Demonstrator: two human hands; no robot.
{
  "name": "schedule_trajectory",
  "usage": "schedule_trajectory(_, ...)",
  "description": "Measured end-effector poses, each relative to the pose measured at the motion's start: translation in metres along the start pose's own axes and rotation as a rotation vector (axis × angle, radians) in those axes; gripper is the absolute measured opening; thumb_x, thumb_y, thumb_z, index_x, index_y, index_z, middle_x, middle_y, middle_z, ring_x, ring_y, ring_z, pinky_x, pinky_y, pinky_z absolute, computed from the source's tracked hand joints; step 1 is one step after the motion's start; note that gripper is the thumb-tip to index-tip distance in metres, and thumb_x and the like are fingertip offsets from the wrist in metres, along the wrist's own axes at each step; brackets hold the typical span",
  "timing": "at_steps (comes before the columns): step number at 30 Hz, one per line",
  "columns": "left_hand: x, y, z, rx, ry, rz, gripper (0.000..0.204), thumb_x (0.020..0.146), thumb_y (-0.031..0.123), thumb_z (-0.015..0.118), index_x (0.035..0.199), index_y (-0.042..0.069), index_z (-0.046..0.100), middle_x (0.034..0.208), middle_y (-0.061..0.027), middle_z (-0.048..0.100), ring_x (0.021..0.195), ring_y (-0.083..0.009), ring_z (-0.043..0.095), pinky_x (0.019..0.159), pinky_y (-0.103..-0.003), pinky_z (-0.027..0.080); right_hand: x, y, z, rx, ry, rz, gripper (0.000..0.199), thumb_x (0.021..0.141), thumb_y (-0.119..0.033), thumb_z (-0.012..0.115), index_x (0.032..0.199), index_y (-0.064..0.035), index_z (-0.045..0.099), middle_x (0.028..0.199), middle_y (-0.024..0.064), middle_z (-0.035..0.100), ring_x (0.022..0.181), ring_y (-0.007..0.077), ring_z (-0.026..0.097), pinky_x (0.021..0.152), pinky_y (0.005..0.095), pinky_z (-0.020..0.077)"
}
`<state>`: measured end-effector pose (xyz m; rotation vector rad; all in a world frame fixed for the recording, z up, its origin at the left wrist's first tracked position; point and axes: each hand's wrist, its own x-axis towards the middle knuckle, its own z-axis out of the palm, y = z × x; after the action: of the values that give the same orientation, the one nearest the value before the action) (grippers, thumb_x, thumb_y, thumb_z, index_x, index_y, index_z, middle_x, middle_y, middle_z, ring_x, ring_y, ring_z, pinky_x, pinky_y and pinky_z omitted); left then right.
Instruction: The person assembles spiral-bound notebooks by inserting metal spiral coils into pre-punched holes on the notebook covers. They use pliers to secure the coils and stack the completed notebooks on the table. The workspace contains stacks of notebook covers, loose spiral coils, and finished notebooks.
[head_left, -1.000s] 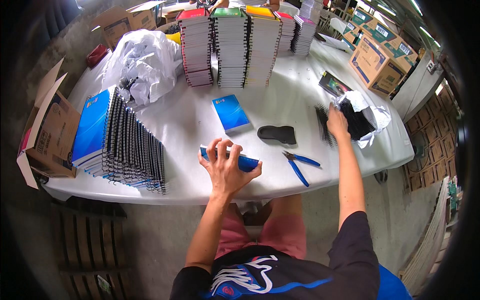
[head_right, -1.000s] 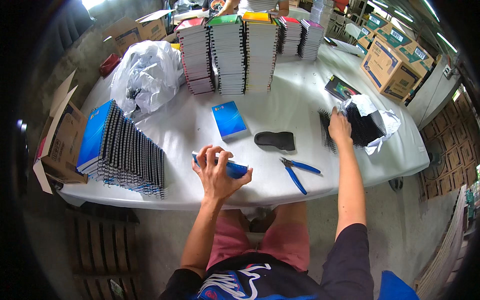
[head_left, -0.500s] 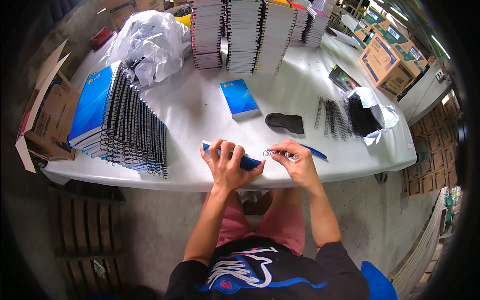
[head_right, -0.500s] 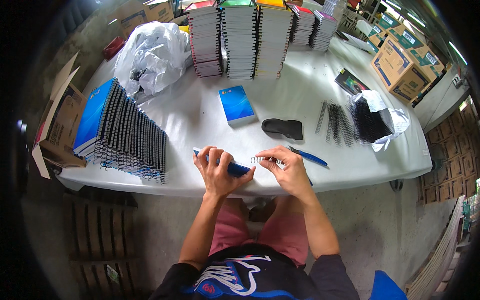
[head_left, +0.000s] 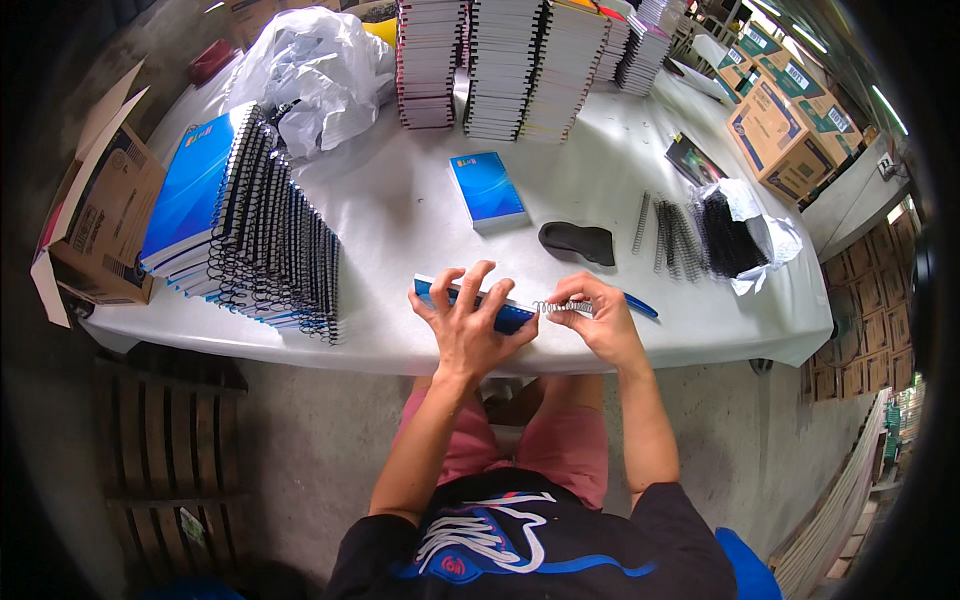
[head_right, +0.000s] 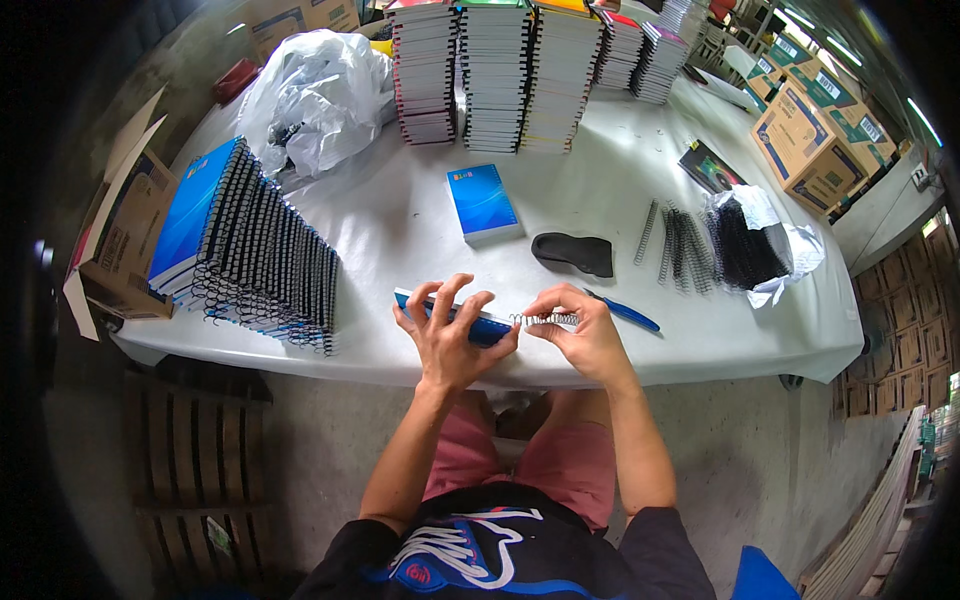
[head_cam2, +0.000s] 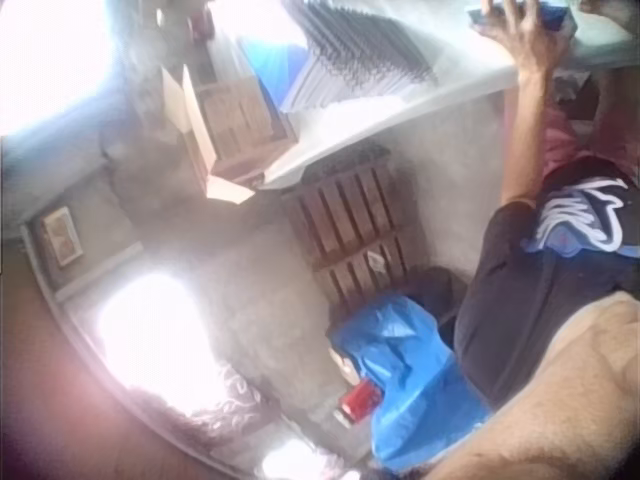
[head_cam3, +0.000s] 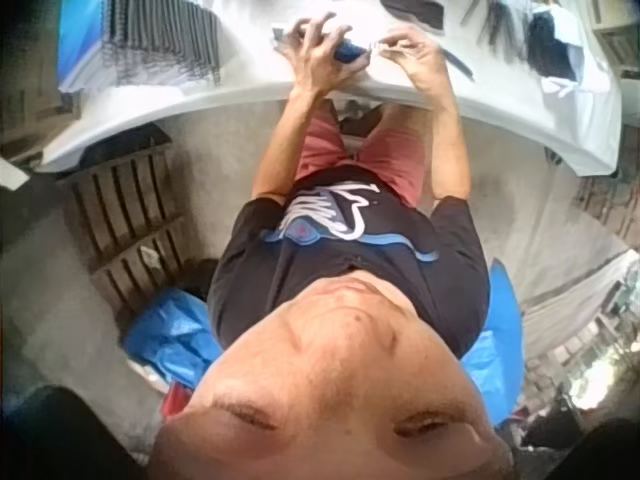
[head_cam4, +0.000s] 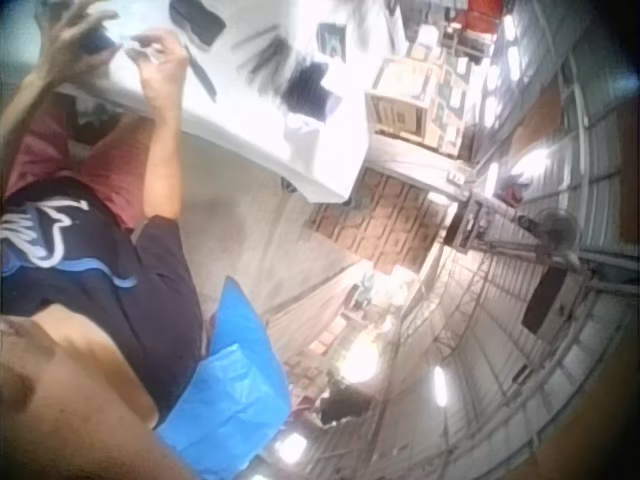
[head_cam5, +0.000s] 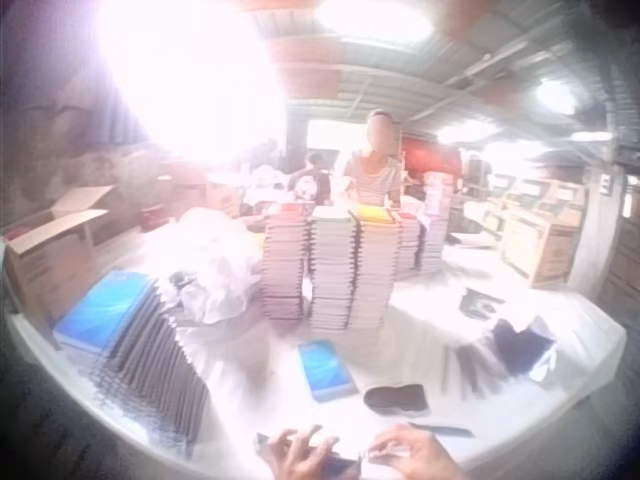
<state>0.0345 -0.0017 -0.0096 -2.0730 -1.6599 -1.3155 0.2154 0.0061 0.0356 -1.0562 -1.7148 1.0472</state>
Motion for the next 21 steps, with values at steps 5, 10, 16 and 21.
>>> schedule_trajectory(5, 0.001, 0.004, -0.003, 0.075, -0.035, -0.007, 0.045, 0.056, 0.051, 0.075, 0.093, 0.026, 0.064, 0.118, 0.0057, 0.051, 0.110, -0.0227, 0.039, 0.089, -0.056, 0.021, 0.001, -0.008, -0.006, -0.079, -0.174, 0.109, 0.016, 0.081, -0.016, 0.068, 0.092, -0.0049, 0.067, 0.079, 0.0036, 0.062, 0.078, 0.0112, 0.057, 0.066, 0.0266, 0.0446)
schedule_trajectory(10, 0.001, -0.002, -0.009, 0.035, -0.078, -0.050, 0.062, 0.058, 0.064, 0.069, 0.102, 0.021, 0.061, 0.114, 0.0006, 0.050, 0.110, -0.0238, 0.039, 0.090, -0.060, 0.022, -0.001, -0.031, 0.001, -0.101, -0.090, 0.279, 0.020, 0.086, -0.020, 0.063, 0.098, -0.0049, 0.065, 0.075, 0.0058, 0.059, 0.068, 0.0132, 0.054, 0.060, 0.0286, 0.0436)
schedule_trajectory(16, -0.001, -0.008, -0.008, 0.047, -0.069, 0.002, 0.054, 0.057, 0.057, 0.075, 0.088, 0.015, 0.060, 0.094, -0.0037, 0.047, 0.104, -0.0272, 0.039, 0.088, -0.048, 0.028, -0.002, -0.014, 0.004, -0.428, -0.178, -0.122, 0.031, 0.090, -0.024, 0.055, 0.117, -0.0080, 0.055, 0.093, 0.0105, 0.060, 0.067, 0.0184, 0.055, 0.062, 0.0294, 0.0464)
schedule_trajectory(21, 0.004, -0.007, -0.013, -0.031, -0.088, -0.066, 0.052, 0.053, 0.055, 0.077, 0.072, 0.011, 0.057, 0.098, -0.0063, 0.047, 0.103, -0.0284, 0.040, 0.089, -0.046, 0.031, 0.024, 0.005, -0.022, -0.537, -0.259, -0.086, 0.033, 0.086, -0.015, 0.056, 0.119, -0.0114, 0.054, 0.105, 0.0093, 0.058, 0.089, 0.0253, 0.057, 0.077, 0.0339, 0.0464)
